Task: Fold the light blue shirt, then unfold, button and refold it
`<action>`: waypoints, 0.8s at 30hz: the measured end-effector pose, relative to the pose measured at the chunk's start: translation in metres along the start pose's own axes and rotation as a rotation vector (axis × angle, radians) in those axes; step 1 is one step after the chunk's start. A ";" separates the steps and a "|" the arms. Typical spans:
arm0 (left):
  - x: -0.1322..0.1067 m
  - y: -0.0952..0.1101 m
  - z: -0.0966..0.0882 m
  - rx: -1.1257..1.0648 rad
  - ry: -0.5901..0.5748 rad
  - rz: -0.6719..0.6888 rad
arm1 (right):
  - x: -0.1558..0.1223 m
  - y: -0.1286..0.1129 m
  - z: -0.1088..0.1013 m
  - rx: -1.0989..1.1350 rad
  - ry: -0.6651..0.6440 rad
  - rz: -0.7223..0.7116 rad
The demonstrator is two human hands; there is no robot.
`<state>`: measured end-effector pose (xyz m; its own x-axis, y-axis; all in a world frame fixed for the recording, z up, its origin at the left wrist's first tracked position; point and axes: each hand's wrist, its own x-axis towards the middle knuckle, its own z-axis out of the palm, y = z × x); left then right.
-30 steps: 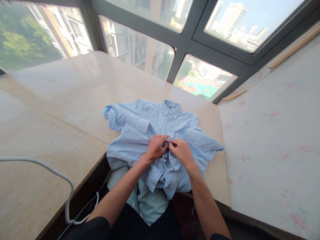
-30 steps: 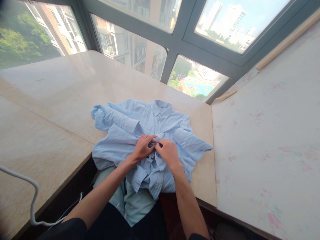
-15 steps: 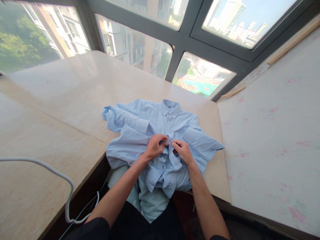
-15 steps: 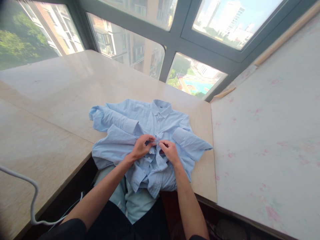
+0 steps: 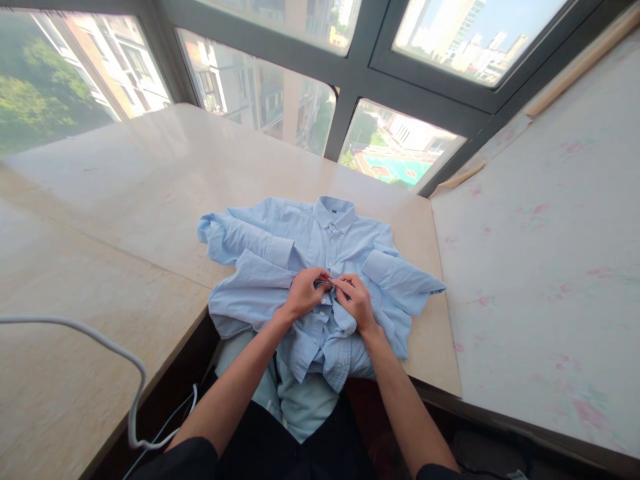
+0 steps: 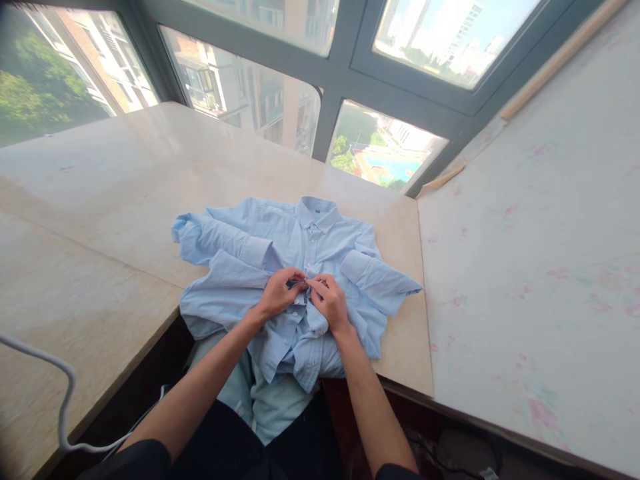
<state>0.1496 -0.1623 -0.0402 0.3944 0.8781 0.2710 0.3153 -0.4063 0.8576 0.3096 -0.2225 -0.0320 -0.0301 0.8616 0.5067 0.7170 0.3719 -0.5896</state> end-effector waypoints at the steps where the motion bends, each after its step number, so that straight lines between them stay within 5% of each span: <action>1: 0.000 0.000 0.000 -0.013 -0.002 -0.007 | 0.000 0.000 0.000 -0.011 -0.002 -0.012; 24: 0.001 0.006 -0.004 0.010 -0.027 -0.060 | 0.005 0.003 -0.009 0.065 -0.100 0.130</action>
<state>0.1484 -0.1633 -0.0330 0.3972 0.8941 0.2070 0.3479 -0.3554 0.8676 0.3181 -0.2201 -0.0254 -0.0117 0.9328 0.3602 0.6727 0.2739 -0.6873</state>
